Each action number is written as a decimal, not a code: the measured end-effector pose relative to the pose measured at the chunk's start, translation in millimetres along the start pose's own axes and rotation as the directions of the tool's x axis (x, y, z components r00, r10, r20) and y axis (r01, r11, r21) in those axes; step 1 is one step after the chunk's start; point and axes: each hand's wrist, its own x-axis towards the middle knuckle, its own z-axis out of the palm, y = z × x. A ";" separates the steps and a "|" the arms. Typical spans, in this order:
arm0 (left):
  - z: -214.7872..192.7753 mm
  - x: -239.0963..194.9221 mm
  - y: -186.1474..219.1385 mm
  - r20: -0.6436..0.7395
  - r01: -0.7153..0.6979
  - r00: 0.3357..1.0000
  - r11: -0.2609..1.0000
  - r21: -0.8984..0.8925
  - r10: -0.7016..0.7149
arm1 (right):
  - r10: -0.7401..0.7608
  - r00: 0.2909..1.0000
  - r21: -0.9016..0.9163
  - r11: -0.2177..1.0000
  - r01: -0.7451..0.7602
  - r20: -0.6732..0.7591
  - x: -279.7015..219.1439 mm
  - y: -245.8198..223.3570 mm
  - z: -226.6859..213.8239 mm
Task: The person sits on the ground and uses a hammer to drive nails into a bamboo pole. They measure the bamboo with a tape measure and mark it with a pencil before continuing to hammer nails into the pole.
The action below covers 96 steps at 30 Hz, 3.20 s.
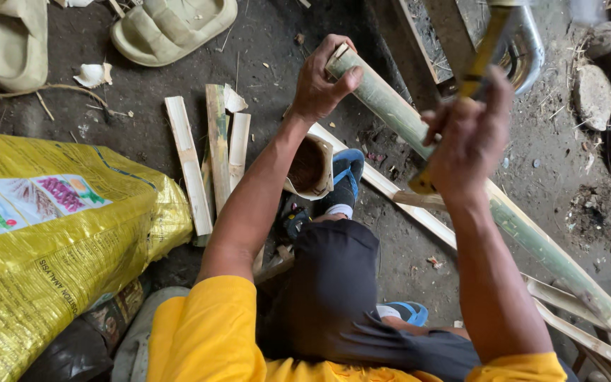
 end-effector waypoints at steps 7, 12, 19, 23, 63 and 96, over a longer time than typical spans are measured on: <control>3.6 3.5 -10.5 0.034 0.069 0.997 0.997 -0.021 -0.068 | -0.178 0.972 -0.349 0.930 0.114 -0.155 -20.1 -55.3 -0.8; 1.2 8.9 -2.7 0.029 -0.006 1.000 0.997 -0.078 0.009 | 0.278 0.950 -0.524 0.835 -0.166 0.142 14.7 -65.7 22.2; -0.2 -0.8 -2.9 0.014 0.046 0.999 0.999 -0.013 -0.046 | 0.071 0.997 -0.193 0.978 -0.074 -0.023 3.5 -104.2 13.8; -0.4 1.0 1.0 0.040 0.037 0.999 0.987 -0.154 -0.031 | 0.221 0.945 -0.473 0.877 -0.084 0.243 20.2 -75.9 37.4; -7.6 7.3 -51.4 0.132 0.047 0.991 0.990 -0.132 -0.029 | 0.526 0.850 -0.297 0.814 -0.499 0.012 -1.6 47.9 -9.8; -7.5 -169.6 -143.8 0.407 -0.385 0.552 0.211 0.898 -0.728 | 0.430 0.836 0.188 0.903 -0.388 -0.342 -22.6 50.3 -0.8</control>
